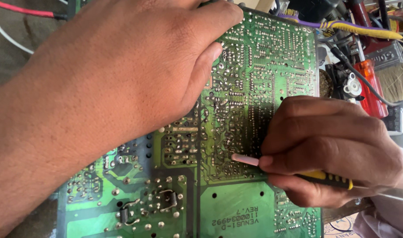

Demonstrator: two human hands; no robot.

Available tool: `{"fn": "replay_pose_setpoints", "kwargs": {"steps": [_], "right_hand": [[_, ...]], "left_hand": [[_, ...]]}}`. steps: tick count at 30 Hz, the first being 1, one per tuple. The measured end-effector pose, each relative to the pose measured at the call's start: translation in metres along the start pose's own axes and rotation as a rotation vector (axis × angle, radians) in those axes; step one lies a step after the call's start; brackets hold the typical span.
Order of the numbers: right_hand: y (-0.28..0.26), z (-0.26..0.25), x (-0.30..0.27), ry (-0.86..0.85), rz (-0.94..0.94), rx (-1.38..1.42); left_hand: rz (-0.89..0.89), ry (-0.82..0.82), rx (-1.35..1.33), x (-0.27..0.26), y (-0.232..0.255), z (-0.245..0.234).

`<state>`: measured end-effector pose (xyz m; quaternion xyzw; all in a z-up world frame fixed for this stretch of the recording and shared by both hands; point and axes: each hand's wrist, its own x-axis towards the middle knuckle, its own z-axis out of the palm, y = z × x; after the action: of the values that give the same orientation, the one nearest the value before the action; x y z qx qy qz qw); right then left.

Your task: The person uses a small flat-head screwdriver to scrape and clean the surface of a green printed circuit board. They systematically move the tool across various solder points and traces to remove residue or oxidation. The person holds the board steady with their left hand while performing the scraping action with their right hand.

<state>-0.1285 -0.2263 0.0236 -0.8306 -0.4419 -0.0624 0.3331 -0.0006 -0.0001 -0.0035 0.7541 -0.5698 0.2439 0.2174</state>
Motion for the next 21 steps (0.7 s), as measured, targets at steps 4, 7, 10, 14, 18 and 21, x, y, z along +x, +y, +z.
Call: {"fn": "replay_pose_setpoints", "kwargs": {"steps": [4, 7, 10, 14, 18, 21], "right_hand": [[-0.002, 0.0, 0.003, -0.053, -0.032, -0.05], [-0.002, 0.001, 0.0, -0.045, -0.02, -0.064], [0.008, 0.004, -0.01, 0.005, -0.015, 0.01], [0.006, 0.001, -0.034, 0.244, 0.213, 0.239], [-0.001, -0.001, -0.056, 0.444, 0.326, 0.356], [0.021, -0.002, -0.064, 0.62, 0.263, 0.48]], "left_hand": [[-0.05, -0.027, -0.062, -0.001, 0.001, -0.002], [-0.069, -0.045, -0.065, -0.001, 0.002, -0.001], [-0.036, -0.028, -0.04, 0.001, 0.001, -0.001], [-0.01, -0.011, -0.024, 0.004, 0.003, -0.004], [0.099, 0.005, -0.019, 0.014, 0.006, -0.017], [0.115, -0.11, -0.155, 0.021, 0.011, -0.029]]}}
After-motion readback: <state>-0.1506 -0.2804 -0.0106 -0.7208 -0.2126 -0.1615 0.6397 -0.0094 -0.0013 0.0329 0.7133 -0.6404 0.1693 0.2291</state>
